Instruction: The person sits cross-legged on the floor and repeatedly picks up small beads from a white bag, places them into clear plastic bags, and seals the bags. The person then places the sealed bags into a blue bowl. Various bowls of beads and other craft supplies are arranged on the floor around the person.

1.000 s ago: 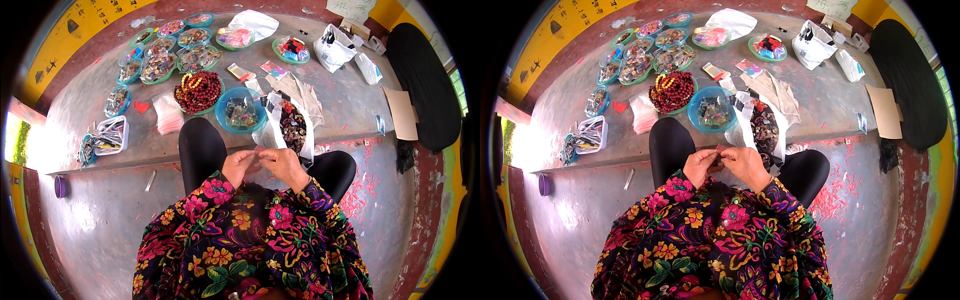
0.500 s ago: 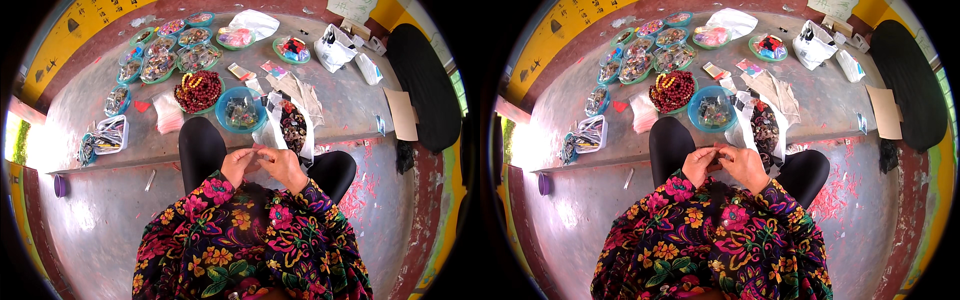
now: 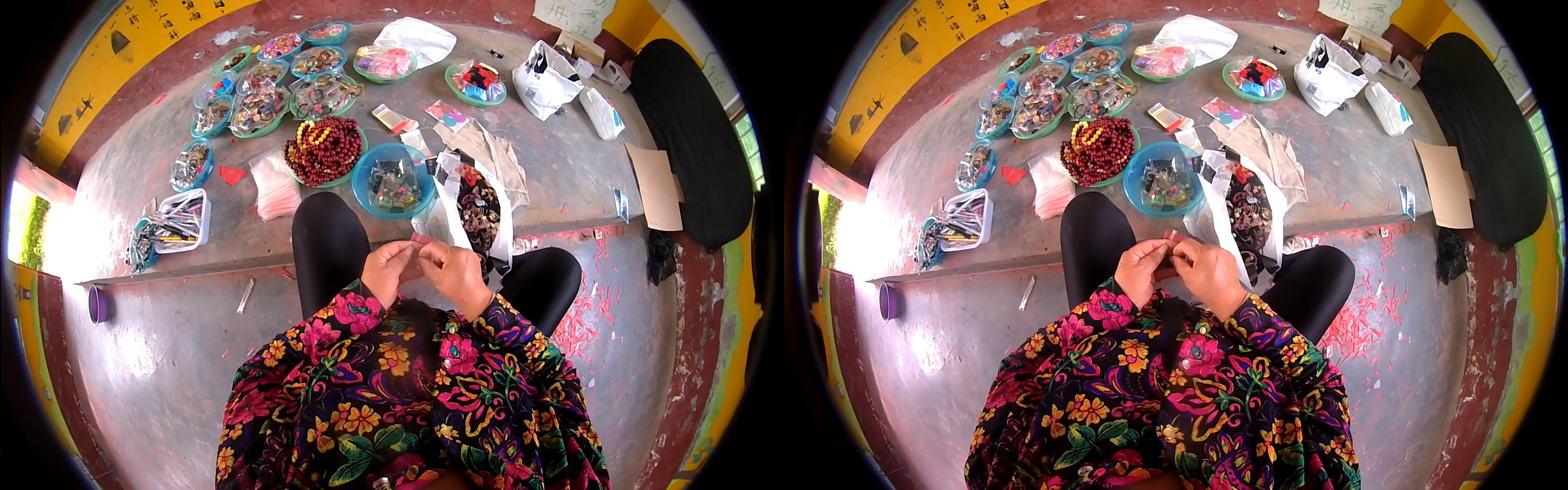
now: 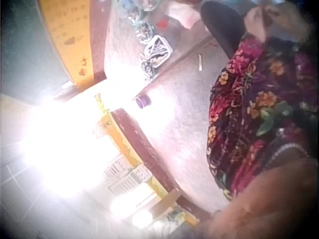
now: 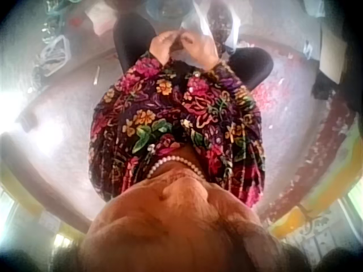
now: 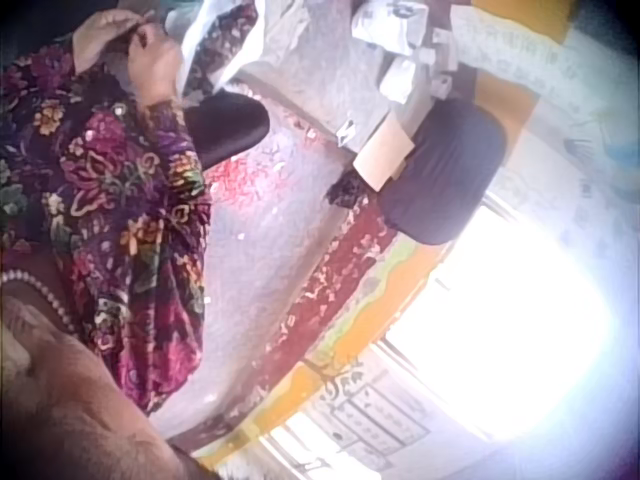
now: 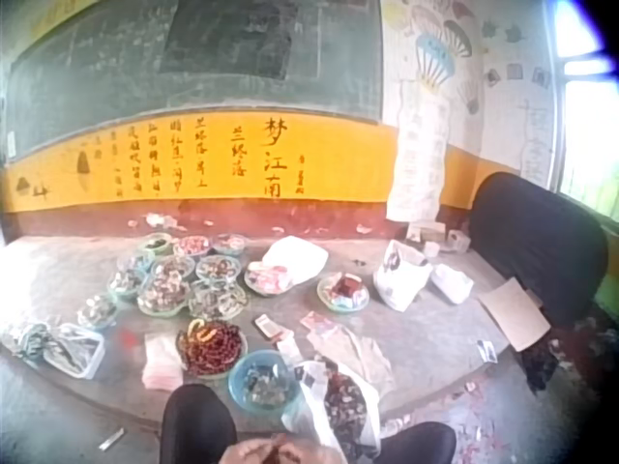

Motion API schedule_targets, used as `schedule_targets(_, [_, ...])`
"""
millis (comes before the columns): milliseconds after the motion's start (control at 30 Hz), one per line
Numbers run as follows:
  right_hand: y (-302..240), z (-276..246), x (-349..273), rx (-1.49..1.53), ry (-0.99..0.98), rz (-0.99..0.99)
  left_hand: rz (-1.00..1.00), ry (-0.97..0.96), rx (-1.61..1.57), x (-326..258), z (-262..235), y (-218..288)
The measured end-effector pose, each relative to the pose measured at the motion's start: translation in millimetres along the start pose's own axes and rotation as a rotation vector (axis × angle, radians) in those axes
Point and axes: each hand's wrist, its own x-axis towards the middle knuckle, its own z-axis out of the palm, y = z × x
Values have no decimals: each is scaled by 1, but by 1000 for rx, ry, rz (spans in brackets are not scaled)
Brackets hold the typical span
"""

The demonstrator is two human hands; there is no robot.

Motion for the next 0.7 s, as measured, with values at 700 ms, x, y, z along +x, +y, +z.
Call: schedule_targets(700, [16,3,1,778,-8,373,38,-82,-94,0,0,0])
